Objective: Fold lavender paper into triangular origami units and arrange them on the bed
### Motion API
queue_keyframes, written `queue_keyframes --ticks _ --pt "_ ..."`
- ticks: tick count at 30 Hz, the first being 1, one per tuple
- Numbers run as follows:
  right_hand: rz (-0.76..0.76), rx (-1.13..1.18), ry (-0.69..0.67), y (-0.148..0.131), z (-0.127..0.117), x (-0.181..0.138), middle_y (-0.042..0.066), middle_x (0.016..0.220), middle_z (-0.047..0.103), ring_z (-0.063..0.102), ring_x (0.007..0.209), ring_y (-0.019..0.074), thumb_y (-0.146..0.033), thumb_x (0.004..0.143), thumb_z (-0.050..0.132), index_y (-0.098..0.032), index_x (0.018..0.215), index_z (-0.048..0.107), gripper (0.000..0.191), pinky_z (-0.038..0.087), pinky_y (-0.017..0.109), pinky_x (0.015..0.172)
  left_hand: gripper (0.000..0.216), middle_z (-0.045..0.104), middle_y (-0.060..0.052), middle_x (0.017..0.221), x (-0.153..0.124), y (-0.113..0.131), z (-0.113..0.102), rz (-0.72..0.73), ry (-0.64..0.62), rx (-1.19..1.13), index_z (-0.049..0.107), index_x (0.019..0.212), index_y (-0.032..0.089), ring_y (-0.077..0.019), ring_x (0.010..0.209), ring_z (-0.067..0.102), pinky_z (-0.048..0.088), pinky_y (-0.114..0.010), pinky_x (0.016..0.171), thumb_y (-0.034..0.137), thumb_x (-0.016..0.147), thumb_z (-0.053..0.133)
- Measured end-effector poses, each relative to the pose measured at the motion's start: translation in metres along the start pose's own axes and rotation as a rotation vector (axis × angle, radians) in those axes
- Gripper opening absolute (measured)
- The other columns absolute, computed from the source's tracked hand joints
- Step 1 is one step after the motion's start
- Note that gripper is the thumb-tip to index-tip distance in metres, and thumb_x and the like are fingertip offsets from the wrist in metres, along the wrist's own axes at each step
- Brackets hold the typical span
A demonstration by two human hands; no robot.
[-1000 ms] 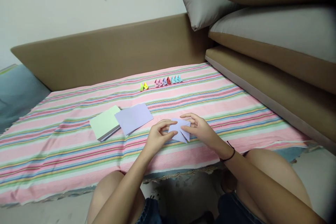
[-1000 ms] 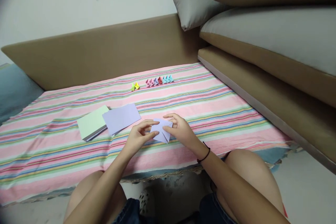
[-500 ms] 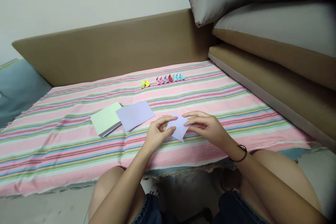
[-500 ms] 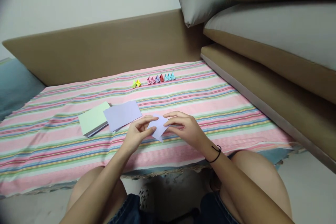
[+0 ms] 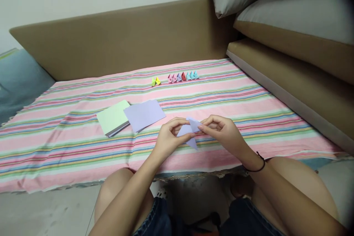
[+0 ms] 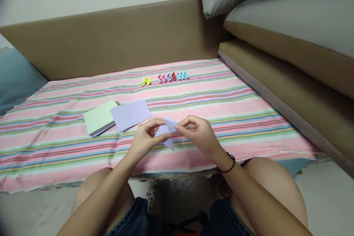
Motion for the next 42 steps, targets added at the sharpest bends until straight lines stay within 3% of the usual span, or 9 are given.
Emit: queue_keyframes --ticks 4,11,16,22,27,31,34,38,42 --pt "0.024 0.068 0.027 0.0 0.005 -0.004 0.004 0.079 0.071 0.07 0.075 0.0184 -0.035 0.074 0.073 -0.019 0.071 0.059 0.022 0.059 0.032 0.073 0.027 0.065 -0.006 0.094 -0.003 0.005 0.005 -0.022 0.063 0.011 0.066 0.088 0.016 -0.018 0.093 0.063 0.048 -0.03 0.086 0.014 0.063 0.078" --pt "0.01 0.089 0.087 -0.002 0.011 -0.008 0.001 0.075 0.069 0.069 0.068 0.0147 -0.03 0.076 0.073 -0.02 0.071 0.059 0.018 0.059 0.026 0.066 0.039 0.064 0.0 0.083 -0.009 0.009 0.009 -0.128 0.045 -0.058 0.053 0.098 0.02 -0.0152 0.075 0.065 0.052 -0.024 0.064 0.018 0.067 0.076" --pt "-0.035 0.058 0.085 -0.001 0.013 -0.009 0.001 0.074 0.069 0.069 0.068 0.0135 -0.027 0.077 0.072 -0.019 0.071 0.058 0.017 0.058 0.024 0.065 0.045 0.061 0.003 0.082 -0.011 0.008 0.012 -0.11 0.117 -0.079 0.044 0.098 0.022 -0.0111 0.071 0.063 0.051 -0.02 0.061 0.013 0.067 0.076" --pt "-0.044 0.036 0.099 0.001 0.015 -0.012 0.001 0.075 0.069 0.07 0.07 0.0143 -0.026 0.077 0.072 -0.019 0.072 0.059 0.016 0.058 0.024 0.066 0.054 0.064 0.004 0.078 -0.012 0.013 0.013 -0.227 0.123 -0.152 0.037 0.103 0.025 -0.012 0.066 0.065 0.052 -0.021 0.06 0.013 0.067 0.075" --pt "-0.05 0.028 0.116 0.003 0.016 -0.012 0.001 0.075 0.069 0.07 0.071 0.0152 -0.027 0.076 0.073 -0.019 0.071 0.058 0.018 0.058 0.026 0.066 0.047 0.066 0.003 0.072 -0.012 0.016 0.013 -0.292 0.08 -0.138 0.04 0.102 0.024 -0.0125 0.061 0.063 0.047 -0.019 0.053 0.017 0.07 0.073" --pt "-0.042 -0.033 0.101 0.003 0.015 -0.013 0.003 0.076 0.068 0.07 0.073 0.0182 -0.031 0.076 0.073 -0.02 0.072 0.057 0.019 0.058 0.03 0.067 0.033 0.066 0.001 0.076 -0.009 0.013 0.01 -0.28 0.029 -0.148 0.054 0.095 0.018 -0.0122 0.071 0.063 0.048 -0.02 0.062 0.021 0.069 0.075" --pt "-0.029 -0.076 0.063 0.003 0.014 -0.014 0.003 0.075 0.067 0.07 0.075 0.0204 -0.033 0.077 0.072 -0.02 0.072 0.057 0.02 0.059 0.033 0.068 0.022 0.065 -0.001 0.074 -0.007 0.011 0.007 -0.299 0.012 -0.153 0.062 0.084 0.015 -0.0107 0.065 0.06 0.044 -0.02 0.058 0.032 0.075 0.071" --pt "-0.02 -0.101 0.051 0.002 0.014 -0.014 0.004 0.075 0.068 0.07 0.075 0.0212 -0.036 0.076 0.071 -0.02 0.073 0.057 0.022 0.059 0.035 0.069 0.027 0.057 0.003 0.058 -0.006 0.012 0.003 -0.306 0.043 -0.111 0.06 0.07 0.015 -0.0062 0.049 0.047 0.034 -0.019 0.047 0.039 0.077 0.069" --pt "-0.005 -0.068 0.035 0.002 0.014 -0.014 0.003 0.076 0.069 0.069 0.074 0.0202 -0.036 0.077 0.071 -0.02 0.074 0.056 0.022 0.059 0.034 0.07 0.031 0.052 0.005 0.052 -0.007 0.014 0.002 -0.289 0.056 -0.104 0.056 0.062 0.015 -0.005 0.047 0.042 0.03 -0.019 0.045 0.039 0.076 0.069"
Point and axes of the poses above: each hand's wrist, its own x-axis towards the middle knuckle, its own z-axis out of the palm, y = z × x, the point moved 1 cm from there along x, towards the middle knuckle
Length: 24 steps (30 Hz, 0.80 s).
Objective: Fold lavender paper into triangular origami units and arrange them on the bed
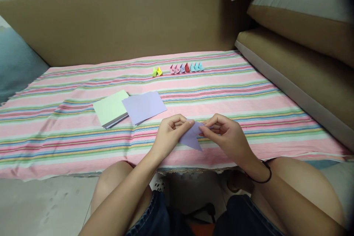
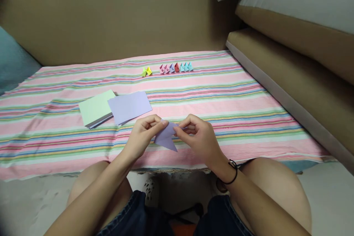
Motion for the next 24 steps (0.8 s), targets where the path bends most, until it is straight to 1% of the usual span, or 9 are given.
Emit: queue_keyframes --ticks 2,3,5,7,11,14,18,21,24 --pt "0.01 0.014 -0.011 -0.0004 -0.0001 0.0001 0.003 0.075 0.069 0.069 0.074 0.0196 -0.036 0.077 0.071 -0.02 0.075 0.056 0.022 0.059 0.034 0.07 0.031 0.055 0.004 0.054 0.0 -0.0002 0.0 -0.006 0.0 -0.001 0.056 0.062 0.015 -0.0053 0.048 0.045 0.031 -0.019 0.046 0.038 0.076 0.07" --pt "0.012 0.017 -0.016 -0.0006 -0.0002 0.0001 0.003 0.075 0.069 0.069 0.073 0.0193 -0.036 0.077 0.071 -0.02 0.075 0.056 0.022 0.059 0.034 0.07 0.027 0.057 0.003 0.055 0.0 -0.0001 -0.0001 -0.006 0.001 -0.001 0.059 0.065 0.015 -0.0058 0.048 0.047 0.032 -0.018 0.046 0.037 0.076 0.07" --pt "0.013 0.017 -0.022 -0.001 -0.0006 0.0002 0.003 0.075 0.069 0.069 0.073 0.0189 -0.036 0.077 0.071 -0.02 0.075 0.056 0.022 0.059 0.033 0.07 0.02 0.06 0.003 0.058 0.0001 0.0006 -0.0004 0.01 0.002 -0.002 0.065 0.08 0.016 -0.0067 0.05 0.05 0.033 -0.018 0.046 0.034 0.076 0.071" --pt "0.015 0.015 -0.027 -0.0014 -0.0012 0.0003 0.003 0.076 0.069 0.069 0.073 0.0185 -0.036 0.077 0.071 -0.02 0.075 0.056 0.022 0.059 0.033 0.069 0.022 0.062 0.003 0.061 0.0 0.0019 -0.0008 0.037 0.011 -0.004 0.066 0.091 0.017 -0.0069 0.051 0.052 0.034 -0.018 0.046 0.031 0.075 0.072" --pt "0.013 0.019 -0.034 -0.0025 -0.0021 0.0001 0.003 0.077 0.069 0.069 0.073 0.0185 -0.036 0.078 0.069 -0.02 0.076 0.056 0.021 0.059 0.033 0.07 0.02 0.064 0.0 0.063 -0.0005 0.0042 -0.001 0.062 0.036 0.004 0.066 0.081 0.015 -0.0082 0.054 0.055 0.039 -0.018 0.049 0.03 0.072 0.075" --pt "0.007 0.021 -0.025 -0.0039 -0.0017 -0.0001 0.003 0.076 0.069 0.069 0.073 0.0185 -0.035 0.078 0.07 -0.02 0.075 0.056 0.021 0.058 0.033 0.07 0.021 0.065 -0.001 0.065 -0.0008 0.0044 -0.0009 0.054 0.04 0.008 0.065 0.08 0.015 -0.0093 0.057 0.058 0.042 -0.019 0.052 0.03 0.071 0.076" --pt "0.025 0.057 -0.008 -0.0059 -0.0003 0.0012 0.002 0.073 0.067 0.068 0.071 0.0176 -0.036 0.076 0.071 -0.021 0.076 0.056 0.022 0.058 0.032 0.068 0.02 0.064 0.0 0.063 -0.0007 0.0034 -0.0015 0.036 0.046 0.029 0.065 0.079 0.015 -0.0092 0.055 0.057 0.042 -0.019 0.051 0.031 0.071 0.075" --pt "0.094 0.137 0.008 -0.0059 0.0001 0.0037 -0.001 0.07 0.066 0.068 0.068 0.0163 -0.036 0.071 0.075 -0.022 0.083 0.056 0.026 0.057 0.03 0.066 0.02 0.065 0.001 0.062 -0.0002 0.0025 -0.0025 0.016 0.054 0.031 0.066 0.079 0.015 -0.0094 0.055 0.057 0.043 -0.02 0.053 0.032 0.072 0.074" --pt "0.186 0.159 -0.069 -0.003 0.0009 0.0055 -0.001 0.072 0.068 0.067 0.068 0.0155 -0.038 0.07 0.076 -0.021 0.084 0.06 0.027 0.057 0.029 0.065 0.021 0.066 0.0 0.062 0.0002 0.0021 -0.0037 0.005 0.065 0.016 0.067 0.081 0.015 -0.0104 0.058 0.059 0.045 -0.021 0.057 0.033 0.073 0.073"
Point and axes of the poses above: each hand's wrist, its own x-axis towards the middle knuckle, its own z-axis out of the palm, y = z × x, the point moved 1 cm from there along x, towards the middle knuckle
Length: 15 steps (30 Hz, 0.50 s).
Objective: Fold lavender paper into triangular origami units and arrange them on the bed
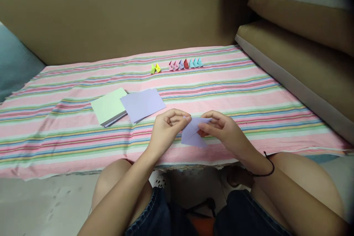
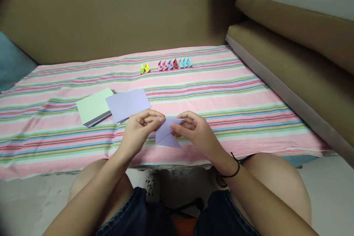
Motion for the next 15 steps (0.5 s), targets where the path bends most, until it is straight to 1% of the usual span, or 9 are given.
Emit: queue_keyframes --ticks 3,8,13,15 --pt "0.04 -0.038 -0.067 0.0042 0.0008 0.0009 0.0 0.072 0.068 0.064 0.067 0.0138 -0.039 0.073 0.072 -0.019 0.08 0.065 0.023 0.055 0.026 0.062 0.02 0.065 0.001 0.061 0.0002 0.0004 -0.0006 -0.008 0.014 -0.006 0.067 0.081 0.014 -0.0096 0.057 0.058 0.045 -0.02 0.058 0.032 0.073 0.073" --pt "0.031 -0.088 -0.049 0.0076 0.0023 0.0007 0.001 0.07 0.068 0.062 0.063 0.014 -0.042 0.073 0.071 -0.018 0.082 0.068 0.025 0.054 0.026 0.058 0.02 0.063 0.002 0.059 -0.0006 0.0016 0.0004 -0.008 0.035 0.03 0.068 0.08 0.014 -0.0091 0.055 0.055 0.043 -0.02 0.055 0.032 0.073 0.073" --pt "-0.027 -0.192 -0.018 0.0036 0.0029 -0.0003 0.0 0.057 0.063 0.057 0.053 0.0131 -0.045 0.069 0.074 -0.018 0.064 0.064 0.029 0.05 0.026 0.053 0.02 0.062 0.002 0.057 -0.001 0.0011 0.0015 -0.029 0.035 0.032 0.068 0.078 0.014 -0.009 0.053 0.054 0.042 -0.02 0.052 0.032 0.072 0.074" --pt "-0.035 -0.186 -0.02 0.0015 0.0027 -0.0003 0.0 0.056 0.062 0.056 0.051 0.0125 -0.045 0.068 0.074 -0.018 0.063 0.064 0.03 0.049 0.026 0.051 0.02 0.063 0.001 0.058 -0.0006 0.0007 0.0009 -0.028 0.038 0.028 0.068 0.079 0.015 -0.0093 0.053 0.055 0.043 -0.02 0.052 0.032 0.071 0.074"
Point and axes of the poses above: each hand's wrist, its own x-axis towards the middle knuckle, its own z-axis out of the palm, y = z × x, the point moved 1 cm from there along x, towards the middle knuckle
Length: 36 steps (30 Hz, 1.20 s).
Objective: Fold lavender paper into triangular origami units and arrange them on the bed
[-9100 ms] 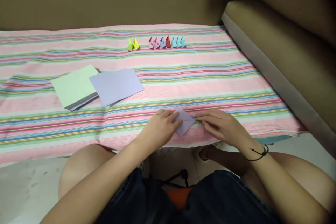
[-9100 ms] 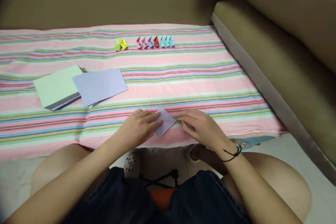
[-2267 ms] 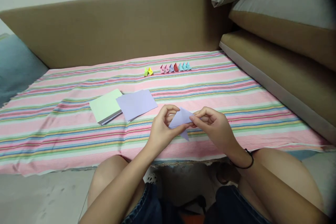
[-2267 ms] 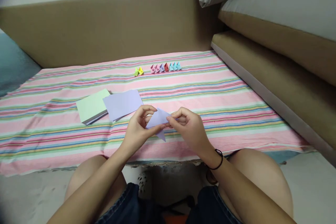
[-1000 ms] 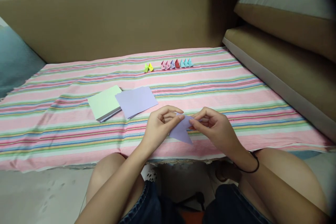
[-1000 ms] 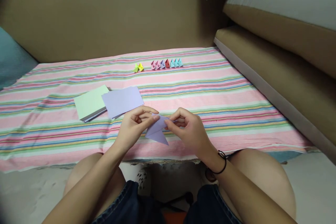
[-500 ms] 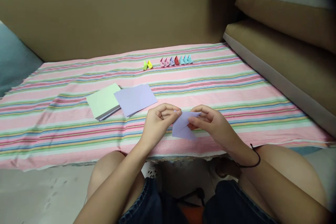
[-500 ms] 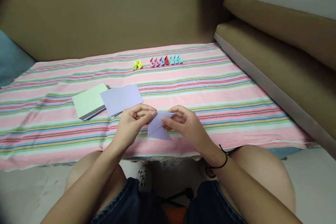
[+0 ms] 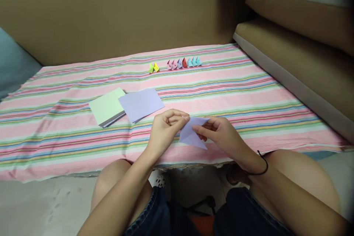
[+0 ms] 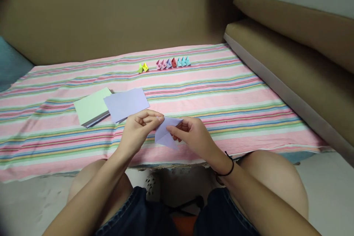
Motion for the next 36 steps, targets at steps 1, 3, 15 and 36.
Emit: queue_keyframes --ticks 1,3,15,36 --pt "0.006 0.015 -0.006 -0.001 0.0 0.0 0.0 0.057 0.062 0.056 0.051 0.0124 -0.046 0.068 0.075 -0.018 0.063 0.064 0.03 0.049 0.025 0.05 0.02 0.064 0.001 0.058 0.0 0.0 0.0 0.003 0.003 -0.001 0.068 0.079 0.015 -0.0095 0.054 0.056 0.043 -0.02 0.053 0.032 0.071 0.074" --pt "0.025 0.054 -0.024 -0.001 -0.001 0.001 0.001 0.06 0.064 0.057 0.053 0.0124 -0.047 0.069 0.073 -0.018 0.066 0.066 0.03 0.049 0.025 0.051 0.02 0.065 0.001 0.06 0.001 -0.001 -0.001 0.011 0.004 -0.002 0.068 0.079 0.015 -0.0097 0.055 0.057 0.044 -0.02 0.054 0.032 0.071 0.074" --pt "0.057 0.127 -0.08 -0.005 -0.005 0.003 0.001 0.059 0.063 0.056 0.054 0.0112 -0.049 0.077 0.066 -0.017 0.061 0.068 0.036 0.048 0.026 0.055 0.018 0.068 0.0 0.061 0.001 0.0 -0.001 0.018 -0.004 0.003 0.069 0.08 0.015 -0.0104 0.056 0.06 0.048 -0.021 0.056 0.03 0.072 0.074" --pt "-0.07 -0.029 -0.033 -0.01 -0.019 0.002 0.002 0.064 0.065 0.058 0.061 0.0118 -0.044 0.086 0.058 -0.017 0.066 0.068 0.034 0.047 0.025 0.06 0.02 0.063 0.002 0.058 0.001 0.001 -0.001 0.006 -0.012 0.024 0.068 0.081 0.014 -0.0077 0.055 0.053 0.042 -0.019 0.056 0.033 0.075 0.071"
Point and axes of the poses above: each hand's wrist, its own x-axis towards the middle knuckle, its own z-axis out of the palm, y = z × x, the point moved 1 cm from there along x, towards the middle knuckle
